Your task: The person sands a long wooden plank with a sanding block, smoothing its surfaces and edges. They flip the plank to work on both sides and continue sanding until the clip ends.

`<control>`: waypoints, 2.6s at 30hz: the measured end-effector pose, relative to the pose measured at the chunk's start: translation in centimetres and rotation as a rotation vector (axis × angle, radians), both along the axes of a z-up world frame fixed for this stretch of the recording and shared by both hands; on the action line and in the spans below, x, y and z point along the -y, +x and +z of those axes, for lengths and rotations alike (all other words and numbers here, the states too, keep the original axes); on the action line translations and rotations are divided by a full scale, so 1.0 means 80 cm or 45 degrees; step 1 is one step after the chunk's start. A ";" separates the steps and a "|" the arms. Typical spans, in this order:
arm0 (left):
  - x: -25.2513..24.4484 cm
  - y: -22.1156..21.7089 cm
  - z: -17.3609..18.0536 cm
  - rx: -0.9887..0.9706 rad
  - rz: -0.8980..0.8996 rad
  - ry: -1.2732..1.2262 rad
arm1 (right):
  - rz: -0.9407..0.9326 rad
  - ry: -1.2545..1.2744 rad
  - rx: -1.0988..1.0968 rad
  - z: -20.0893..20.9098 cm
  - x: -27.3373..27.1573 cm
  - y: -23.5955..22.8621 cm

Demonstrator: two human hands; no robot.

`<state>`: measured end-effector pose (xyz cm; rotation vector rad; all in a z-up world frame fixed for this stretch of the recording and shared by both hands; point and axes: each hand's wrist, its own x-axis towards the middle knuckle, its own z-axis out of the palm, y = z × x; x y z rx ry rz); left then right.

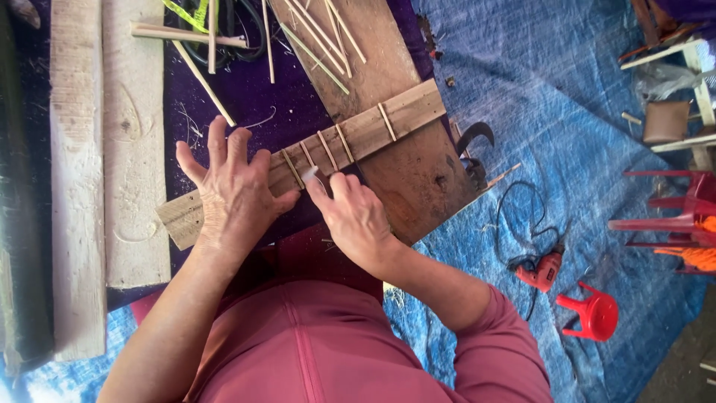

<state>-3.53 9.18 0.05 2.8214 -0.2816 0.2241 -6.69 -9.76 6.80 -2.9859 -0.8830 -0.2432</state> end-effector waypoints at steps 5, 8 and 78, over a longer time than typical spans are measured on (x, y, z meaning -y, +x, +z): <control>0.000 0.002 0.016 -0.123 -0.022 0.050 | -0.027 0.135 -0.001 -0.018 -0.005 0.048; 0.001 0.003 0.015 -0.082 -0.023 0.050 | -0.015 0.067 0.099 -0.015 -0.019 0.056; -0.118 -0.073 0.055 0.728 0.223 0.032 | -0.159 1.029 0.147 0.000 0.069 -0.028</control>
